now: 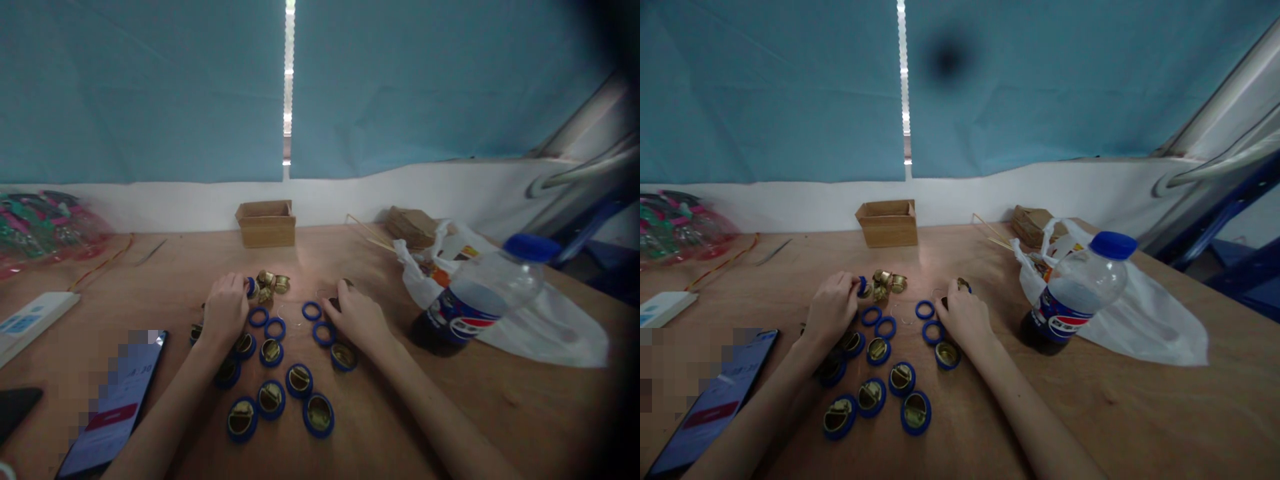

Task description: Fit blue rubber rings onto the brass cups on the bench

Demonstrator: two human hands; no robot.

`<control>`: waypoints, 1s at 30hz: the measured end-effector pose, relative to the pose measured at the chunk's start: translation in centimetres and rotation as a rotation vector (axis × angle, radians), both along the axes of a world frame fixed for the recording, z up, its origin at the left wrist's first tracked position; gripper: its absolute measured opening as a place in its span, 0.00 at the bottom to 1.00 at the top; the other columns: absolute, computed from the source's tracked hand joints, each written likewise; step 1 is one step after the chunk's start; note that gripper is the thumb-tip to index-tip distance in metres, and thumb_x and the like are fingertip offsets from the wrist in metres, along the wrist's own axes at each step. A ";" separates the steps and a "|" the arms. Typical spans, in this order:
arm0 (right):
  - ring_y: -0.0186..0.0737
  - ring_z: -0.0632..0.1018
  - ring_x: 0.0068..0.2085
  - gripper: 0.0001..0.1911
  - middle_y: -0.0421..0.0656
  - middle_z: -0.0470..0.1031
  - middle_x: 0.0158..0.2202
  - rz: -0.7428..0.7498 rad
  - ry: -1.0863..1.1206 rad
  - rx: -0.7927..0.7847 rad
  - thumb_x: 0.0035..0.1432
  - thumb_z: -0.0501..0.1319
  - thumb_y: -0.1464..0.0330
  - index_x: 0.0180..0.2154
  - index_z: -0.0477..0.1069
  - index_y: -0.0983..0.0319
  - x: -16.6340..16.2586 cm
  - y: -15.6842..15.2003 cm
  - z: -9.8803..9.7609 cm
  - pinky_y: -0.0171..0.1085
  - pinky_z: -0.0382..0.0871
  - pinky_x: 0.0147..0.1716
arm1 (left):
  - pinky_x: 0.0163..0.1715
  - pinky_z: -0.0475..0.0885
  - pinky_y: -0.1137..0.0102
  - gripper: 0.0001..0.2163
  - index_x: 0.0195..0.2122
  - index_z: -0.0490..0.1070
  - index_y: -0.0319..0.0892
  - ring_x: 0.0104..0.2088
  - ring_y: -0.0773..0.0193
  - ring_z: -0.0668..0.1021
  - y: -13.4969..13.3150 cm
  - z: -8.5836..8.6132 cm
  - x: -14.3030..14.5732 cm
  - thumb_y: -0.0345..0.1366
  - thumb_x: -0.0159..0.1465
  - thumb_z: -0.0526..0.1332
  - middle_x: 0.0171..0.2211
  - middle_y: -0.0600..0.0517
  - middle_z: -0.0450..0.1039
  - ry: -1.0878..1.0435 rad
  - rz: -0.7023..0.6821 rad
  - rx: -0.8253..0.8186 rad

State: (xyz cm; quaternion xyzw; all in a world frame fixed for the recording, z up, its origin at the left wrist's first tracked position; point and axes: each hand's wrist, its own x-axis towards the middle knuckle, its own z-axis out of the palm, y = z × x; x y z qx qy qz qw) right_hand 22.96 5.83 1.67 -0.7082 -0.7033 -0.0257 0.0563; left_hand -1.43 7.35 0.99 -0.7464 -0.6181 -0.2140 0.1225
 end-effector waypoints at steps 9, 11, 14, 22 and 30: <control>0.36 0.72 0.27 0.09 0.40 0.71 0.26 0.356 0.592 0.191 0.63 0.52 0.63 0.37 0.65 0.62 -1.2 -1.2 1.8 0.33 0.62 0.28 | 0.40 0.69 0.64 0.05 0.37 0.65 0.40 0.37 0.58 0.73 -2.7 1.1 1.9 0.28 0.66 0.51 0.35 0.47 0.72 -0.123 -0.301 0.266; 0.35 0.72 0.27 0.12 0.39 0.71 0.28 0.444 0.770 0.104 0.63 0.53 0.61 0.44 0.64 0.62 -2.2 -1.9 1.8 0.33 0.63 0.27 | 0.39 0.70 0.64 0.04 0.37 0.65 0.40 0.36 0.58 0.73 -3.2 0.8 2.7 0.27 0.65 0.52 0.34 0.48 0.72 -0.116 -0.373 0.273; 0.34 0.72 0.28 0.16 0.39 0.71 0.30 0.508 0.899 0.006 0.63 0.54 0.63 0.51 0.60 0.62 -3.3 -2.7 1.3 0.32 0.63 0.26 | 0.39 0.71 0.64 0.04 0.36 0.65 0.39 0.37 0.58 0.74 -3.7 0.3 3.5 0.26 0.65 0.53 0.35 0.47 0.72 -0.119 -0.443 0.271; 0.34 0.71 0.28 0.14 0.39 0.70 0.29 0.516 0.914 -0.019 0.62 0.54 0.66 0.50 0.61 0.61 -3.2 -2.6 0.8 0.33 0.63 0.26 | 0.43 0.73 0.63 0.06 0.42 0.66 0.36 0.40 0.58 0.75 -4.5 0.5 4.0 0.25 0.64 0.54 0.38 0.45 0.73 -0.151 -0.546 0.309; 0.36 0.72 0.29 0.13 0.41 0.73 0.32 0.524 0.900 -0.025 0.61 0.53 0.70 0.49 0.62 0.61 -3.1 -2.5 0.4 0.36 0.65 0.30 | 0.43 0.73 0.62 0.07 0.42 0.68 0.34 0.41 0.57 0.76 -5.0 0.5 4.2 0.25 0.65 0.53 0.38 0.44 0.74 -0.106 -0.554 0.273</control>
